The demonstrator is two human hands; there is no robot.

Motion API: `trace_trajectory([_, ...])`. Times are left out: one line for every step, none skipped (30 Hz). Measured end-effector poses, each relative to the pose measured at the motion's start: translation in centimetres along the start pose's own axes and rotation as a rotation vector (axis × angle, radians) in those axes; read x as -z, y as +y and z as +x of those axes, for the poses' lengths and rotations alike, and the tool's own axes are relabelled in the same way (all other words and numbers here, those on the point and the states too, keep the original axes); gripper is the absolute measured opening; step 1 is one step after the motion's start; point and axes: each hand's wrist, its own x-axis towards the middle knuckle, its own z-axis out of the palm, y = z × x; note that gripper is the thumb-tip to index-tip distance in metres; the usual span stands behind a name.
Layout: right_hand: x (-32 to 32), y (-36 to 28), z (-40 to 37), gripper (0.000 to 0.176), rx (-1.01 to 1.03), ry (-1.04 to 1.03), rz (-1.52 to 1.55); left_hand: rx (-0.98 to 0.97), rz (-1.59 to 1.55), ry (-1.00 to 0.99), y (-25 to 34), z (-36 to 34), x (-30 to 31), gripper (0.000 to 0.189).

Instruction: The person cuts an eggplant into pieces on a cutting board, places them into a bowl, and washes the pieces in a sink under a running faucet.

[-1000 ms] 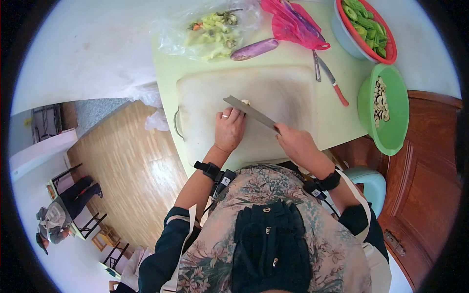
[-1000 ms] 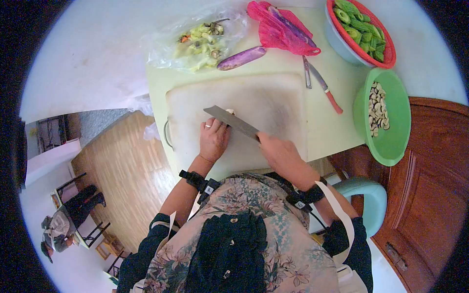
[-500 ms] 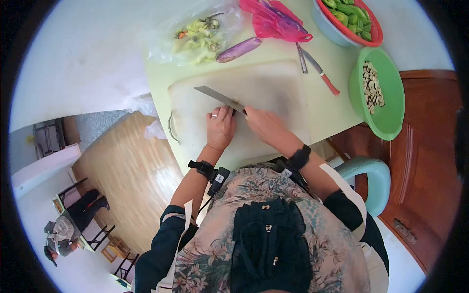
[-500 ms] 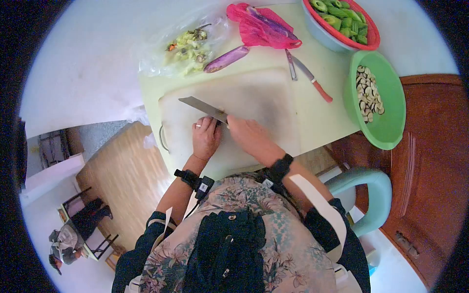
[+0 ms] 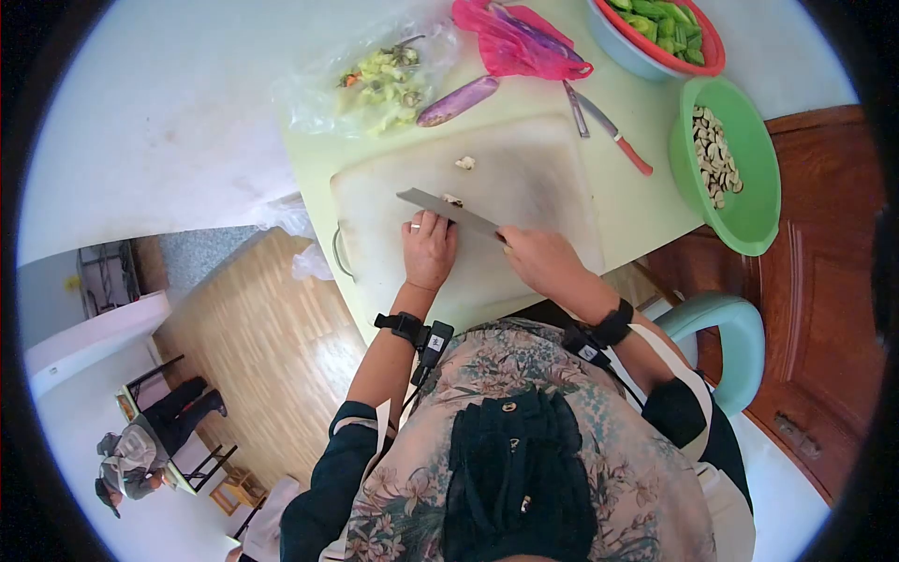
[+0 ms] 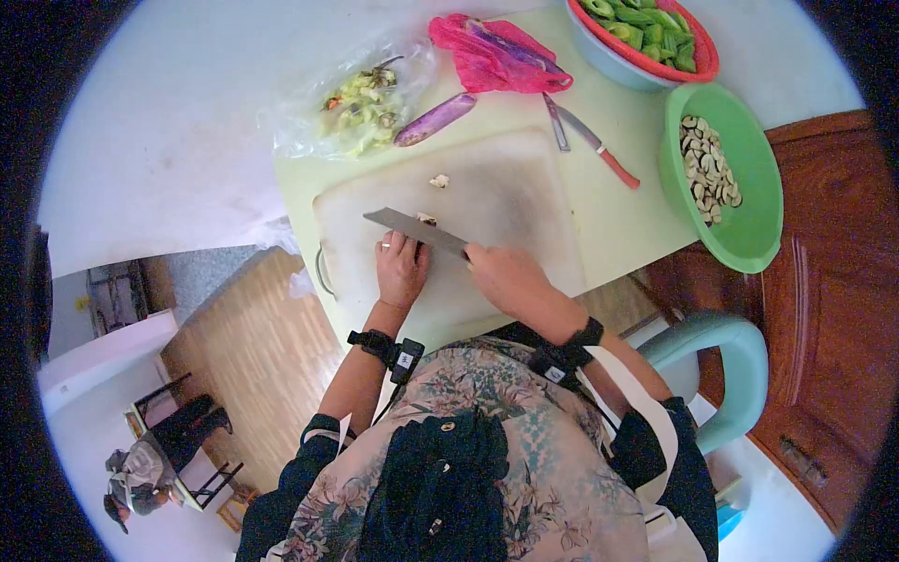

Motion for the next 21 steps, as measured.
trace_trajectory([0.2,0.1,-0.5,0.019,0.047,0.03,-0.032,-0.01,0.005,0.0,0.0,0.0,0.1,0.033])
trace_trajectory([0.5,0.1,-0.9,0.019,0.045,0.029,-0.032,-0.01,0.003,-0.002,0.0,0.0,0.1,0.033])
trace_trajectory([0.7,0.2,-1.2,0.019,0.064,0.04,-0.051,-0.014,0.014,0.015,0.0,0.0,0.1,0.031])
trace_trajectory([0.9,0.2,-1.3,0.018,0.084,0.053,-0.072,-0.018,0.025,0.032,0.1,0.1,0.1,0.029])
trace_trajectory([1.2,0.2,-1.3,0.018,0.083,0.052,-0.071,-0.018,0.024,0.031,0.1,0.2,0.1,0.029])
trace_trajectory([1.4,0.1,-1.2,0.021,0.03,-0.026,-0.08,-0.018,0.012,0.026,0.1,0.2,0.2,0.028])
trace_trajectory([1.5,0.1,-1.1,0.025,-0.024,-0.105,-0.088,-0.018,0.0,0.02,0.1,0.2,0.2,0.027])
trace_trajectory([1.6,0.0,-0.9,0.025,-0.025,-0.107,-0.084,-0.018,0.001,0.015,0.1,0.3,0.2,0.027])
trace_trajectory([1.6,-0.1,-0.8,0.025,-0.037,-0.122,-0.088,-0.013,-0.007,0.024,0.1,0.3,0.1,0.027])
trace_trajectory([1.6,-0.1,-0.7,0.024,-0.05,-0.137,-0.093,-0.008,-0.016,0.032,0.1,0.2,0.1,0.027])
trace_trajectory([1.4,-0.1,-0.7,0.024,-0.053,-0.141,-0.091,-0.007,-0.018,0.027,0.0,0.2,0.2,0.027])
trace_trajectory([1.3,0.1,-0.7,0.02,-0.018,-0.101,-0.11,-0.003,-0.034,0.014,0.0,0.2,0.3,0.027])
trace_trajectory([1.3,0.2,-0.7,0.017,0.017,-0.061,-0.129,0.001,-0.051,0.002,0.0,0.2,0.3,0.027])
trace_trajectory([1.4,0.1,-0.6,0.017,0.015,-0.067,-0.13,0.005,-0.055,-0.001,0.0,0.3,0.4,0.027])
trace_trajectory([1.7,0.0,-0.4,0.018,-0.003,-0.077,-0.108,0.004,-0.067,0.012,0.0,0.3,0.4,0.027])
trace_trajectory([1.8,0.0,-0.3,0.018,-0.022,-0.087,-0.087,0.004,-0.08,0.025,0.0,0.3,0.4,0.027])
trace_trajectory([1.8,0.0,-0.2,0.018,-0.024,-0.095,-0.089,0.011,-0.084,0.022,0.0,0.3,0.4,0.027])
trace_trajectory([1.8,0.1,0.0,0.02,-0.047,-0.127,-0.064,0.015,-0.08,0.006,0.0,0.2,0.4,0.028])
trace_trajectory([1.9,0.2,0.2,0.024,-0.069,-0.156,-0.038,0.017,-0.075,-0.011,0.0,0.3,0.4,0.029])
trace_trajectory([1.5,0.3,0.4,0.024,-0.07,-0.159,-0.038,0.019,-0.077,-0.012,0.0,0.3,0.4,0.029])
trace_trajectory([0.9,0.5,0.7,0.024,-0.049,-0.134,-0.01,0.016,-0.077,-0.016,-0.1,0.2,0.4,0.03])
